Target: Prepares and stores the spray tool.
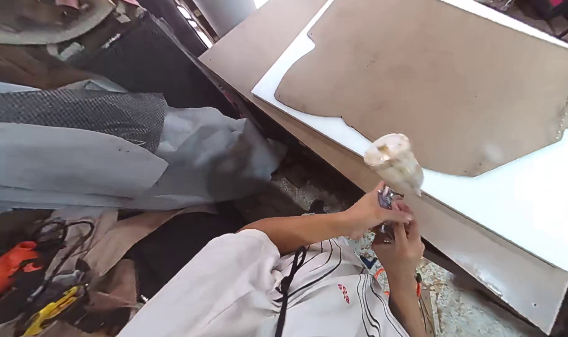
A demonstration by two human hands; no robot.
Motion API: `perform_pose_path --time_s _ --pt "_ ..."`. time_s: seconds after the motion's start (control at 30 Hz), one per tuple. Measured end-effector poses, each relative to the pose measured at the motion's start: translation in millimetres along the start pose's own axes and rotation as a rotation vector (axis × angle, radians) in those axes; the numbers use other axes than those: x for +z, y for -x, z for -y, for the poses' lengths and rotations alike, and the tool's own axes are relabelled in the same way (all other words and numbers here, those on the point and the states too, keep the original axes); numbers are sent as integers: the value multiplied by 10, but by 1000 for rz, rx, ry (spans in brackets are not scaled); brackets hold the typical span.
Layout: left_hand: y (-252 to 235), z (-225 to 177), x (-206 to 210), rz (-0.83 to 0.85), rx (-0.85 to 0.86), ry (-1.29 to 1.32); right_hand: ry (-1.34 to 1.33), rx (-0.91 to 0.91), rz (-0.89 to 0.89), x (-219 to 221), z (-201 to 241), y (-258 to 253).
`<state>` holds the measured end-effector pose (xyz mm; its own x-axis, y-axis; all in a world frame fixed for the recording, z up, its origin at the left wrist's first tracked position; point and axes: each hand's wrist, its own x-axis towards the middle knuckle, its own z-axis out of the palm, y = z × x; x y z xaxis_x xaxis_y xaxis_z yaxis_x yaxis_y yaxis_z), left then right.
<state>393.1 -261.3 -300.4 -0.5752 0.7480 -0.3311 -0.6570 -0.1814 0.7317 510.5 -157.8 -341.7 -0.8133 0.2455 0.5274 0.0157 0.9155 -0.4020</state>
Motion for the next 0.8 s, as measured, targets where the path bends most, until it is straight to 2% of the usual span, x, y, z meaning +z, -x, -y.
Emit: perform_pose_path --time_s 0.1,0.2,0.3,0.4,0.5,0.6,0.7,0.8 --pt "18 -111 -388 -141 -12 117 -212 -38 243 44 -40 -79" --pt "217 -177 -722 -230 30 269 -299 -3 463 38 -237 -109" --pt "572 -56 -919 -285 208 386 -452 -33 652 133 -419 -122" --pt "921 207 -966 -370 392 477 -515 -207 799 328 -518 -193" --pt "1286 446 -753 -538 529 550 -546 -450 895 463 -572 -314" --pt "1600 723 -403 -711 750 658 -644 -663 975 531 -644 -442" --pt "1756 1058 35 -867 957 751 -870 -810 994 582 -670 -416" --pt "1942 1351 421 -1034 1117 753 -1035 -922 1069 621 -503 -264"
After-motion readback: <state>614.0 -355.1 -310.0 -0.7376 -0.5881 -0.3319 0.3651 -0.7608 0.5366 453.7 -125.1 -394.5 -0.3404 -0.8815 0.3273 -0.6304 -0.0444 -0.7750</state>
